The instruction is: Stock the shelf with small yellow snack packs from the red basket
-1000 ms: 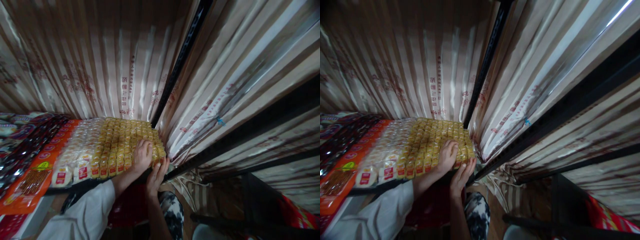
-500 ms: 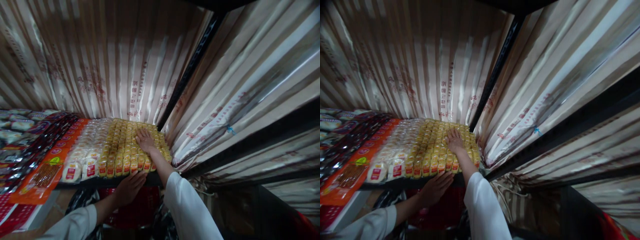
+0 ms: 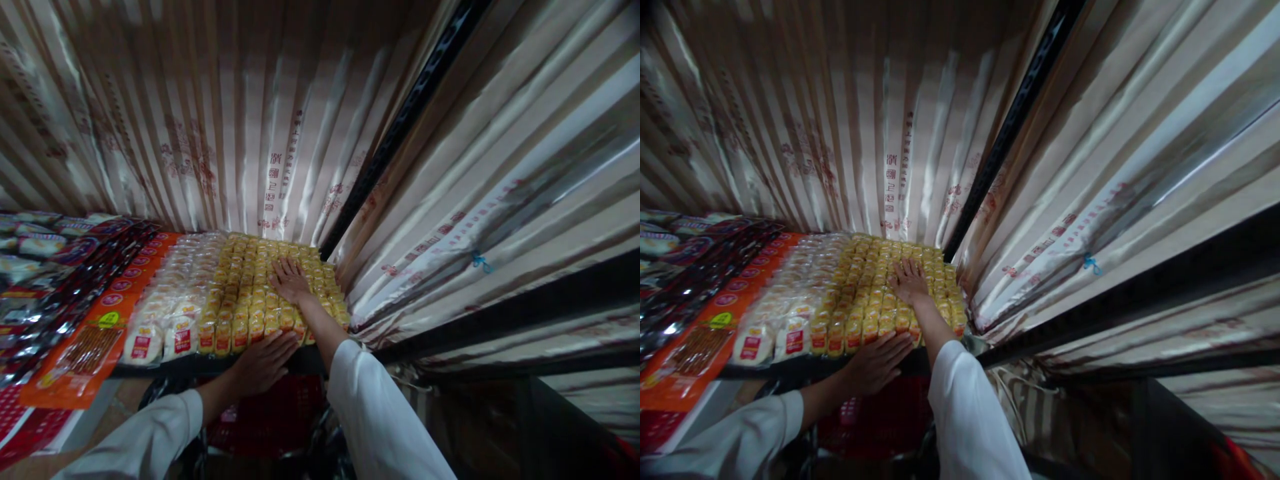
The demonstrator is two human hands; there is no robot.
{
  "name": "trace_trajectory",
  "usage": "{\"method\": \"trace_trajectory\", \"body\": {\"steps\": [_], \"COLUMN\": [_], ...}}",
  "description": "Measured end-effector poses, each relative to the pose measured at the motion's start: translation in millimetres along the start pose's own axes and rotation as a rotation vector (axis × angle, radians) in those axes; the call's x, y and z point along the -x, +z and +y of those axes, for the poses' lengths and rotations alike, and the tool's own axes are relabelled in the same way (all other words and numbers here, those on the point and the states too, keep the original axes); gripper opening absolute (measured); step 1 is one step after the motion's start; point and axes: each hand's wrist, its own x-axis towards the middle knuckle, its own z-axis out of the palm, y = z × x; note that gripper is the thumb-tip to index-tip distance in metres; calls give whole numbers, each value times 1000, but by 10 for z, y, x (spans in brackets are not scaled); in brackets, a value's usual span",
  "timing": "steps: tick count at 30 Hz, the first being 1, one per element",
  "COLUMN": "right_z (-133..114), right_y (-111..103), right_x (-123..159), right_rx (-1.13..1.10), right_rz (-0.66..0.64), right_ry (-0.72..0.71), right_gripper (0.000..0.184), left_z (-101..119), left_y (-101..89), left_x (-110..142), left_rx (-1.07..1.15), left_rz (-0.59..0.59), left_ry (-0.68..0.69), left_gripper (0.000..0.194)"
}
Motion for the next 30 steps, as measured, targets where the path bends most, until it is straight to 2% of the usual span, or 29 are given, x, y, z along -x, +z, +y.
{"method": "trace_trajectory", "body": {"steps": [15,30], "right_z": [-29,-46], "right_y": [35,4], "right_x": [110,96], "right_rx": [-11,-12], "right_rz": [55,12], "right_ry": [-26,2], "right_gripper": [64,64], "left_z": [24,32], "left_y": [32,-5], "left_x": [6,11], "left_rx": [-30,8], "left_rz": [7,7], "left_ry": [14,12], "left_gripper": [55,51]}}
